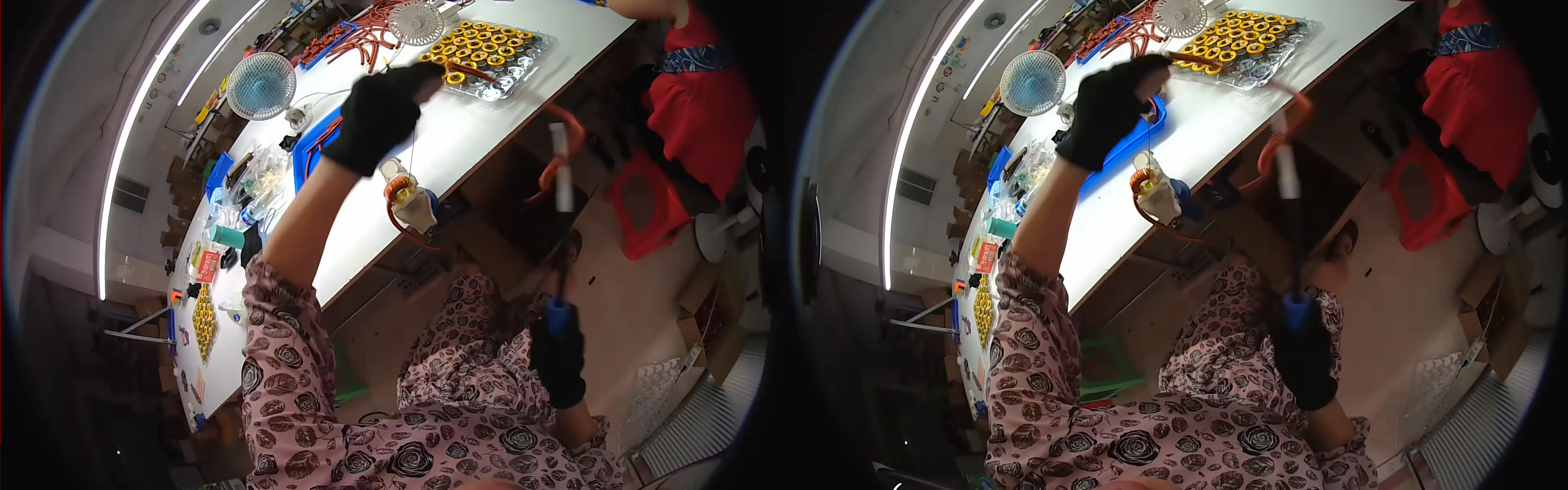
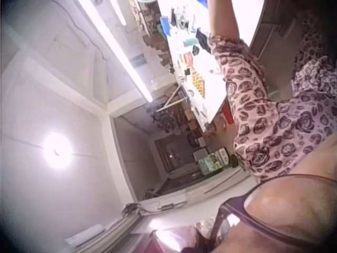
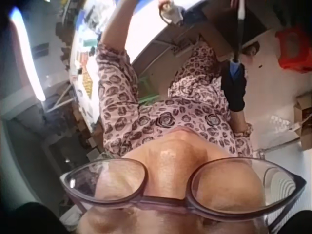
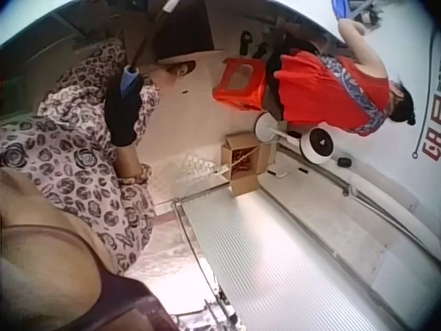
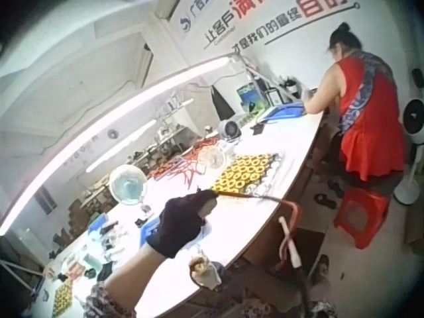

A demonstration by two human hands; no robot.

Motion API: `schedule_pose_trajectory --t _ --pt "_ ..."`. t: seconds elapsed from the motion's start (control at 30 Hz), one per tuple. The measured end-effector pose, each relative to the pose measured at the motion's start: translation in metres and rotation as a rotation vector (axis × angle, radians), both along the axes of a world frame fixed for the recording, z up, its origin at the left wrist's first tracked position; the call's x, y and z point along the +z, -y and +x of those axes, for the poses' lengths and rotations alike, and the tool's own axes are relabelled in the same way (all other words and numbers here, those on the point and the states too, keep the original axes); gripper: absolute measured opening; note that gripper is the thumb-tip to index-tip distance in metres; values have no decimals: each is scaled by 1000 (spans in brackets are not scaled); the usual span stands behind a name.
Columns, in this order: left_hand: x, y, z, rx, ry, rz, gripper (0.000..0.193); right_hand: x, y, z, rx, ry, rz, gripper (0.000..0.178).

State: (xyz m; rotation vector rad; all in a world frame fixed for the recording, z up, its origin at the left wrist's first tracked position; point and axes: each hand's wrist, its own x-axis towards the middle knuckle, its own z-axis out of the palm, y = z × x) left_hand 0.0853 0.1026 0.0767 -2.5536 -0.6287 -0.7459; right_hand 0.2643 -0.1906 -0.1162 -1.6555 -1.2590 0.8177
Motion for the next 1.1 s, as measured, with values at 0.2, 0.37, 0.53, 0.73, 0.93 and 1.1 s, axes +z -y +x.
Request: schedule_pose_trajectory --t 0.2,0.37,0.53,0.73,0.93,1.1 --pt "-38 -90 -50 337 573 -875 17 24 -37 -33 660 -1089 -654 18" --pt "-84 -80 -86 478 935 -1333 13 30 -55 -91 616 -1389 -484 16" --pt "-142 -70 -130 399 1250 -1551 12 32 -60 -89 633 -1615 -490 17" --pt "-151 -37 -147 390 1231 -1511 17 30 -30 -40 652 -1501 -641 13" --pt "-68 82 -83 232 341 -462 38 -12 72 44 637 -1908 -923 19" --pt "-65 123 -41 167 -191 -383 40 49 97 86 521 -1291 -1004 18"
